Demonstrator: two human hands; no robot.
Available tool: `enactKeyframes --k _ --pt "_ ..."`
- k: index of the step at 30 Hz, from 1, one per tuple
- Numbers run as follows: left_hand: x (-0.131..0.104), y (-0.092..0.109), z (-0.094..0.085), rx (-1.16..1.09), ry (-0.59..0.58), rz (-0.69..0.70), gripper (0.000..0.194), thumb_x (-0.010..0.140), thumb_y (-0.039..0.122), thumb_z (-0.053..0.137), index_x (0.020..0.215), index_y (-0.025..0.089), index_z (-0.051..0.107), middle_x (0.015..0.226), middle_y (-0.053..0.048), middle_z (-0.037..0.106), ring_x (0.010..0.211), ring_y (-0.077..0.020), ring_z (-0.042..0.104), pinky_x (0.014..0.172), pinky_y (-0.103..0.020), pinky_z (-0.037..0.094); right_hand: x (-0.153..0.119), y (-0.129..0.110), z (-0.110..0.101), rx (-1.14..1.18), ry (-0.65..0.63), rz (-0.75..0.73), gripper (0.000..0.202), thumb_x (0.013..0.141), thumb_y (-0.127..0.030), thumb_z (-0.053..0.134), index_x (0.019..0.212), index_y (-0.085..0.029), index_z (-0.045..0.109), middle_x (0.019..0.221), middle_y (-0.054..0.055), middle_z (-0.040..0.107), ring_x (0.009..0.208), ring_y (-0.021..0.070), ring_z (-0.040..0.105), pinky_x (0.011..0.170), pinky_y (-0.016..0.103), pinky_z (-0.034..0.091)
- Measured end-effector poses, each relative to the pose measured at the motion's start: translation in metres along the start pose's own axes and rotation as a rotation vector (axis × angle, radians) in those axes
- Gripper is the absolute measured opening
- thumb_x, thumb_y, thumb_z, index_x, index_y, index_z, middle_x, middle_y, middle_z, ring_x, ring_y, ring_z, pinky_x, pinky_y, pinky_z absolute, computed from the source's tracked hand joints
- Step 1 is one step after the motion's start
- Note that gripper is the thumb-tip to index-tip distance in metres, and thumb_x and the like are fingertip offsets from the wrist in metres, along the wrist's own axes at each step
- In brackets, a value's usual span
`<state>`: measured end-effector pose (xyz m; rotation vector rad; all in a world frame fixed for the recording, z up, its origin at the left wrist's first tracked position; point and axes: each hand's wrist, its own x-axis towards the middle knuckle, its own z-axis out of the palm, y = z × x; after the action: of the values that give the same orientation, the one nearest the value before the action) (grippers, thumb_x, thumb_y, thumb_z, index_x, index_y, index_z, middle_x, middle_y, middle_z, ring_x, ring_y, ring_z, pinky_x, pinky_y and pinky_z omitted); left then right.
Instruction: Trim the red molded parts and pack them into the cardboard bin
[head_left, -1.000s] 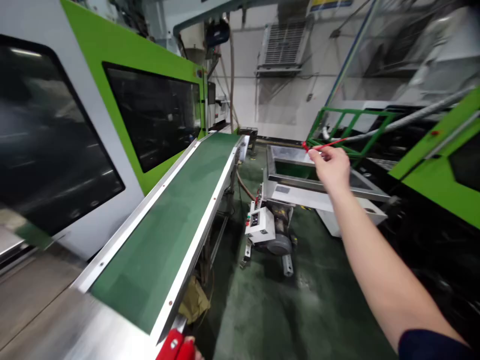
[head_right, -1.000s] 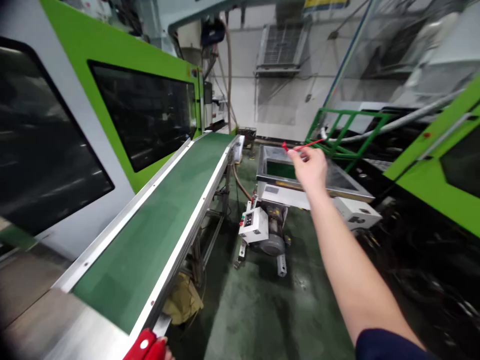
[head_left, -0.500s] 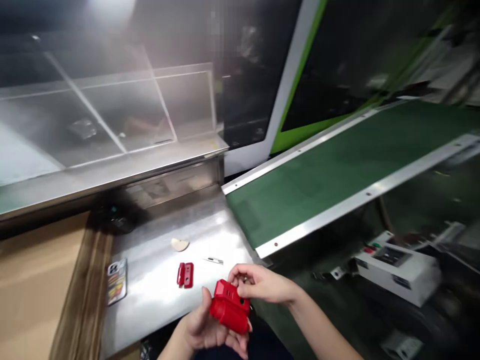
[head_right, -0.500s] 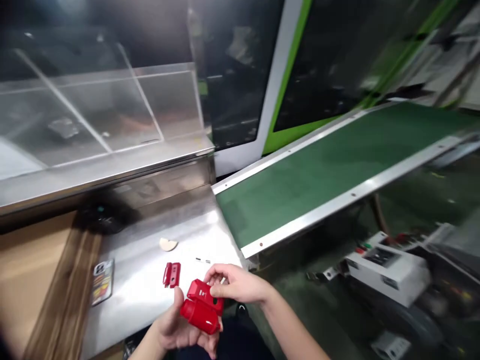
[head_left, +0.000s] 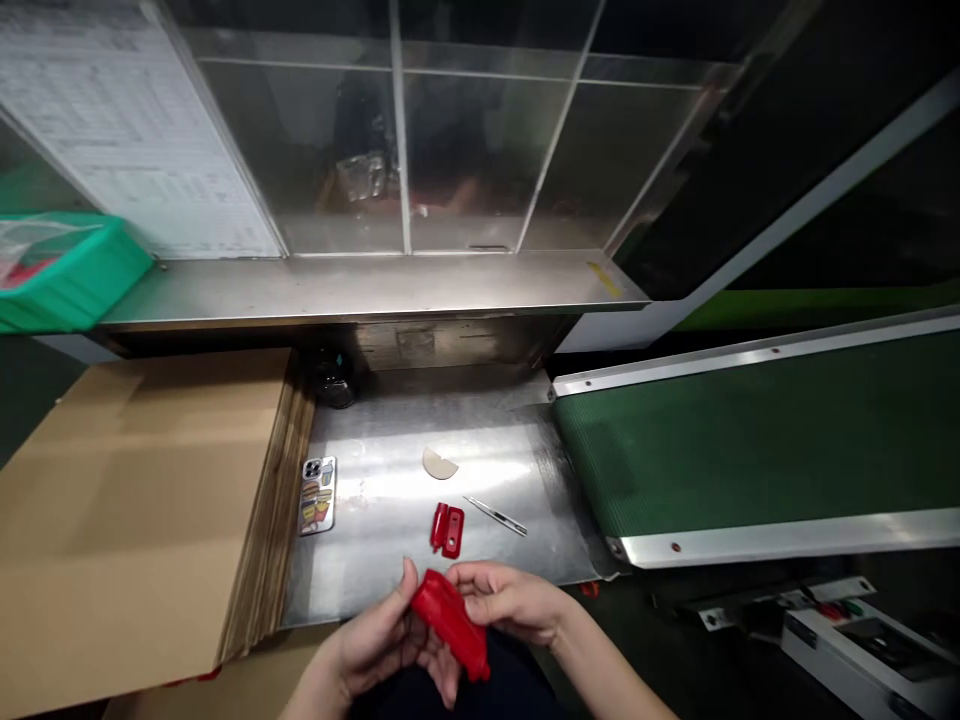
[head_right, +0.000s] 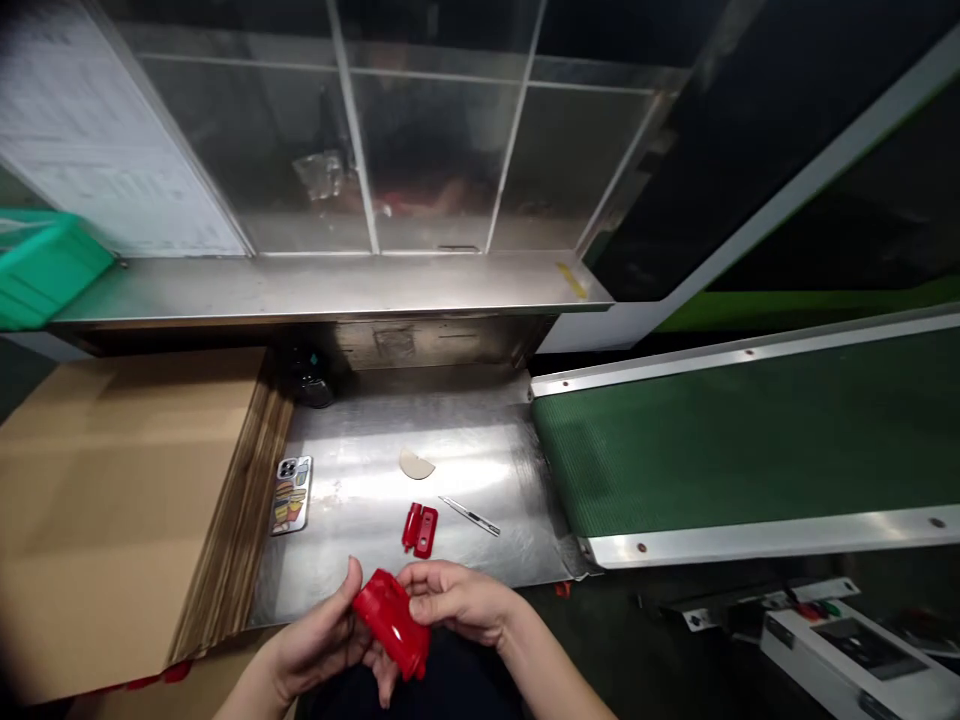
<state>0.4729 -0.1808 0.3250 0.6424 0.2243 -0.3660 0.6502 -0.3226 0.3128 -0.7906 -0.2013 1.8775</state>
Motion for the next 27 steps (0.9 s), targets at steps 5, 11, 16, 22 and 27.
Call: enactKeyframes --k 5,11,16,22,27 --pt "-0.022 0.03 -0.019 0.35 0.21 0.137 0.085 0.089 0.087 0.047 0.106 0.007 0.069 0.084 -0.014 0.069 0.079 -0.0232 0.065 0.082 -0.035 0.048 0.029 0.005 -0.001 0.265 0.183 -0.096 0.053 0.076 -0.031 0.092 0.12 -0.013 0.069 0.094 0.004 0.071 0.078 0.0115 0.068 0.08 0.028 0.052" --pt "-0.004 0.018 -0.013 0.918 0.669 0.362 0.118 0.071 0.036 0.093 0.161 0.027 0.018 0.166 -0.014 0.028 0.152 -0.0299 0.03 0.123 -0.044 0.027 0.044 0.014 -0.004 0.381 0.152 -0.071 0.048 0.068 -0.02 0.094 0.108 -0.012 0.069 0.084 0.002 0.069 0.071 0.0103 0.064 0.069 0.025 0.049" --pt "0.028 -0.012 0.002 0.706 0.777 0.467 0.106 0.072 0.023 0.088 0.157 0.029 0.025 0.165 -0.011 0.033 0.152 -0.0288 0.032 0.126 -0.044 0.025 0.038 0.013 -0.018 0.323 0.026 0.05 0.046 0.065 -0.022 0.094 0.098 -0.011 0.064 0.079 0.001 0.065 0.064 0.0089 0.058 0.06 0.022 0.042" --pt "0.047 -0.059 0.024 0.366 0.747 0.523 0.117 0.074 0.066 0.086 0.157 0.024 0.015 0.168 -0.02 0.023 0.154 -0.0374 0.026 0.124 -0.046 0.027 0.025 -0.008 -0.08 -0.784 0.37 0.088 0.04 0.106 -0.048 0.045 0.121 -0.012 0.056 0.11 0.014 0.066 0.095 0.0198 0.066 0.086 0.033 0.05" --pt "0.066 -0.099 0.05 0.374 0.751 0.597 0.103 0.085 0.059 0.077 0.157 0.023 0.012 0.169 -0.021 0.02 0.156 -0.0388 0.021 0.126 -0.051 0.022 0.033 -0.024 -0.137 -1.38 0.71 0.084 0.022 0.097 -0.017 0.05 0.116 -0.01 0.058 0.131 0.021 0.056 0.129 0.0316 0.049 0.106 0.039 0.034"
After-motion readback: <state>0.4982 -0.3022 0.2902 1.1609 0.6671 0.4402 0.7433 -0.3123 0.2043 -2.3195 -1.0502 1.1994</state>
